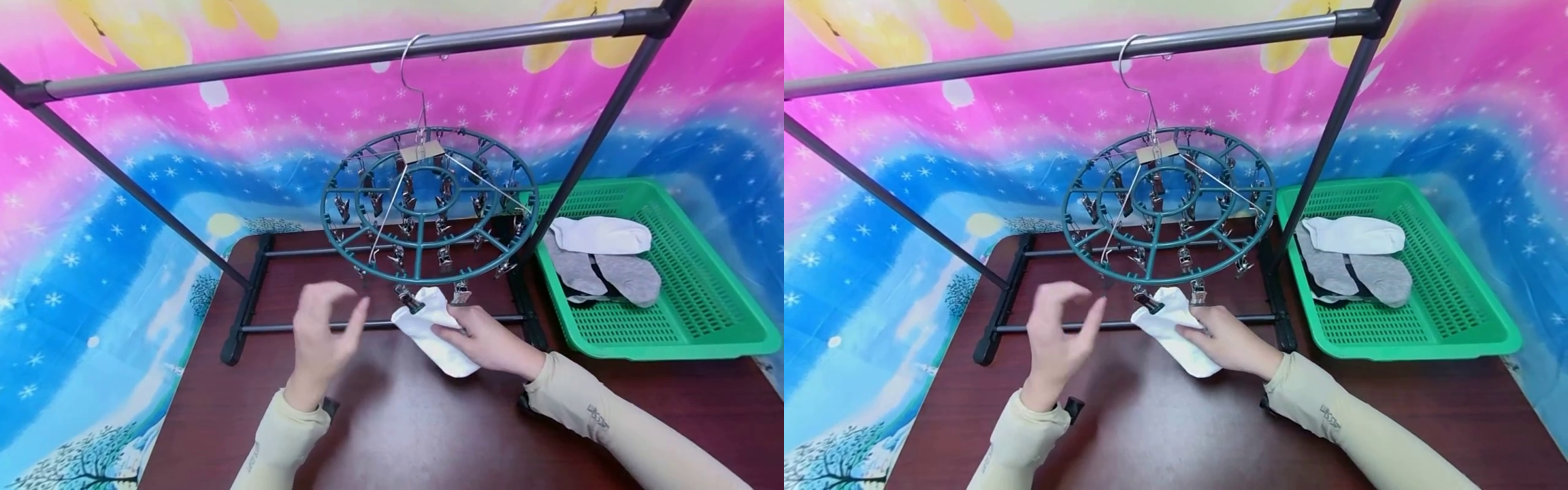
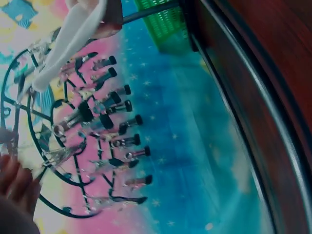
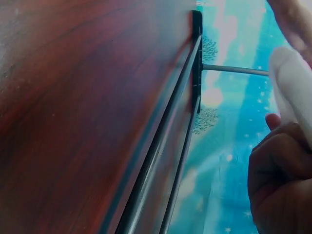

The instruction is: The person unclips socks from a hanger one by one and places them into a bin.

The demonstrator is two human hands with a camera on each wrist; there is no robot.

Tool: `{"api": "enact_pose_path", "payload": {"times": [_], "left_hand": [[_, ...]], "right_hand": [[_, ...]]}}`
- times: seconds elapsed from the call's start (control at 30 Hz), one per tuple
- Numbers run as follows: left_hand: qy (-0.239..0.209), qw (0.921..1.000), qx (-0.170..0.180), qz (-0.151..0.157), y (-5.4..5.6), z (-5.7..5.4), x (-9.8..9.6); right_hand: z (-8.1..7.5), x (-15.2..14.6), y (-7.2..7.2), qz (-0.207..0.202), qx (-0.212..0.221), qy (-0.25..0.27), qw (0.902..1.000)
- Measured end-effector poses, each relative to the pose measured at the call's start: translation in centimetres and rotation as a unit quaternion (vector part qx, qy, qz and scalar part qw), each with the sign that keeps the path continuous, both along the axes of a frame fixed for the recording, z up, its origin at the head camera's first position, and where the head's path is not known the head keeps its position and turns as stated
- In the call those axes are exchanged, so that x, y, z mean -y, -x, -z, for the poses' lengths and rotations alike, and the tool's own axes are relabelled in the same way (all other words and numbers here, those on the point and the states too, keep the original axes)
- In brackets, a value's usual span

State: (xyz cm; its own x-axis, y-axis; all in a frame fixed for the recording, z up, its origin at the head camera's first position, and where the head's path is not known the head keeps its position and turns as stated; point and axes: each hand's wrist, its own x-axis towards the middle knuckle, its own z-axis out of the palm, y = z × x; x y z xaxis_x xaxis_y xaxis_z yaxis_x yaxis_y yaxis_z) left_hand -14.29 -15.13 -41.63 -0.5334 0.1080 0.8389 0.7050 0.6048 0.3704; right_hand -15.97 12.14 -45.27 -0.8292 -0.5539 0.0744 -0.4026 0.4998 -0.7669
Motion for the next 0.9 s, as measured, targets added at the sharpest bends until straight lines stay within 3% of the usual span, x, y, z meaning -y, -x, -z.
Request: {"api": "enact_pose_path", "payload": {"times": [0.07, 0.17, 0.27, 0.4, 0.63, 0.9], "left_hand": [[0.041, 0.9983, 0.002, 0.041, -0.3, 0.0, -0.6], [0.084, 0.9915, 0.069, 0.071, -0.5, 0.2, -1.6], [0.085, 0.9830, 0.145, 0.073, -0.4, 0.3, -2.4], [0.063, 0.9732, 0.203, 0.088, 0.0, 0.0, -3.1], [0.028, 0.9648, 0.233, 0.118, 0.4, -0.4, -3.8], [-0.026, 0.9660, 0.234, 0.107, 0.4, -0.6, -3.6]], "right_hand": [[-0.1, -0.1, -0.1, -0.006, 0.004, -0.012, 0.9999], [-0.1, -0.3, -0.3, -0.012, 0.006, -0.028, 0.9995], [-0.2, -0.5, -0.5, -0.019, 0.001, -0.041, 0.9990], [-0.3, -0.5, -0.6, -0.025, -0.009, -0.053, 0.9982], [-0.3, -0.5, -0.5, -0.027, 0.004, -0.065, 0.9975], [-0.7, -1.8, -0.1, -0.034, 0.016, -0.034, 0.9987]]}}
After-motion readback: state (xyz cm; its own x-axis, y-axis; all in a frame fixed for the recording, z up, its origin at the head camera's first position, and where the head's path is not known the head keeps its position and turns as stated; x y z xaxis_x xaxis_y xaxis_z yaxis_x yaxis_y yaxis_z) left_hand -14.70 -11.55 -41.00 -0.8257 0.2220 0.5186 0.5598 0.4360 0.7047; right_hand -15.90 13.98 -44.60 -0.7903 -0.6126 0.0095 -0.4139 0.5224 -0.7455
